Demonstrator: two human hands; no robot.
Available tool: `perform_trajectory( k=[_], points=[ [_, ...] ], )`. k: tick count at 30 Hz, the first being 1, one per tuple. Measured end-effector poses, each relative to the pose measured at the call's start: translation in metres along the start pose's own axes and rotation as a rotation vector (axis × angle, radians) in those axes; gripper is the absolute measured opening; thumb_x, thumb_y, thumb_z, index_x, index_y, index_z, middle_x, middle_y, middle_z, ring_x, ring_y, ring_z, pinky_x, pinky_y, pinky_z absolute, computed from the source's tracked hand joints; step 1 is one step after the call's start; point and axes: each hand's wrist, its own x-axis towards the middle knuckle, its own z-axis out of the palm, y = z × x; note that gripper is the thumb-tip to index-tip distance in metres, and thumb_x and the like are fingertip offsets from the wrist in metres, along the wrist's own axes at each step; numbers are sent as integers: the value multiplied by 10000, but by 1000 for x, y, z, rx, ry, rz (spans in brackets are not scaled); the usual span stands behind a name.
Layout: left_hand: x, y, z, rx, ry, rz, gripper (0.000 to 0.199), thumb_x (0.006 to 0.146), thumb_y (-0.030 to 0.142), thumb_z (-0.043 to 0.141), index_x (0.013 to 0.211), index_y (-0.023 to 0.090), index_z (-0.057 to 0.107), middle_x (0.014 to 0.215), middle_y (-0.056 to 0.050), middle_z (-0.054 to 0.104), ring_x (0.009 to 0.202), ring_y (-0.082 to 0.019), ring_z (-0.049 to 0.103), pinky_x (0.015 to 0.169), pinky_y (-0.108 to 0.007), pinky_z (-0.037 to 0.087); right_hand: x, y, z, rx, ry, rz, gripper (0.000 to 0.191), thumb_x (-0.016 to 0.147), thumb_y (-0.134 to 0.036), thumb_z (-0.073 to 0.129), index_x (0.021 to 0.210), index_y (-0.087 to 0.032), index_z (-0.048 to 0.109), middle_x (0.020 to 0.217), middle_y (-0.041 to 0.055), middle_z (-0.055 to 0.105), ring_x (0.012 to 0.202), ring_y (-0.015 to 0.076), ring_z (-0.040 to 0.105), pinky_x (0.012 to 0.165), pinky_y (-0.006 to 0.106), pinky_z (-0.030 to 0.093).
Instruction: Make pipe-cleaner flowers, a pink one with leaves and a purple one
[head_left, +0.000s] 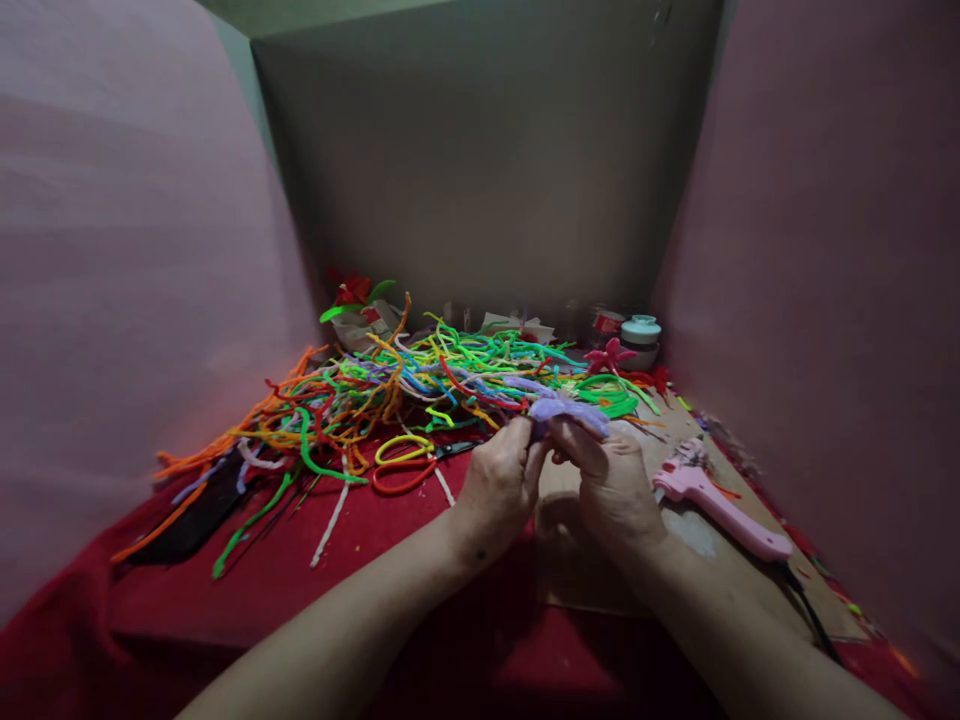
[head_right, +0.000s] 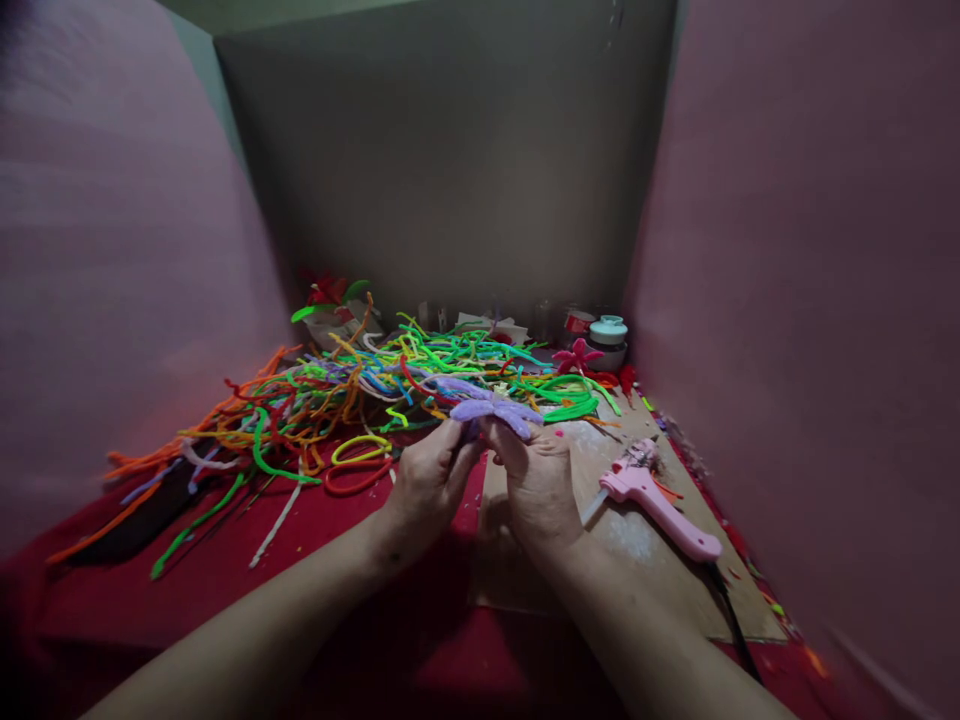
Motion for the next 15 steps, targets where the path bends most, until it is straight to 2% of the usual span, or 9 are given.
perform_trajectory(
  k=[2,6,8,12,15],
  points=[
    [1,-2,0,-72,-4,-53,187,875,242,456,708,179,512,636,4,509,583,-108,460,578,-236,370,0,0,2,2,-17,-13,203,696,-404,706,653,-207,683,630,-18,573,606,135,452,573,275,383],
    [5,2,-5,-474,-89,-371,312,865,362,522,626,171,463,533,53,383,463,-59,325,451,-199,262,2,1,3,105,-77,-22,161,707,-341,712,622,-214,662,635,-31,581,610,120,466,609,274,405],
    [8,6,-7,-665,-130,-472,354,829,400,577,599,163,452,510,62,375,422,-41,297,416,-194,219,3,2,3,148,-97,-48,154,713,-324,712,623,-216,648,633,-35,575,619,119,476,629,276,418],
    [11,12,-10,-904,-172,-517,348,793,396,634,600,147,485,485,63,403,361,-25,299,374,-183,184,4,4,-1,100,-133,-79,206,736,-337,701,603,-204,616,615,-36,543,624,118,478,634,273,421],
    [12,10,-11,-1023,-198,-543,298,782,355,658,637,134,520,502,56,441,346,-12,304,360,-162,191,5,6,-2,106,-181,-40,198,770,-346,672,646,-196,637,652,-24,570,634,119,490,638,276,416]
  ],
)
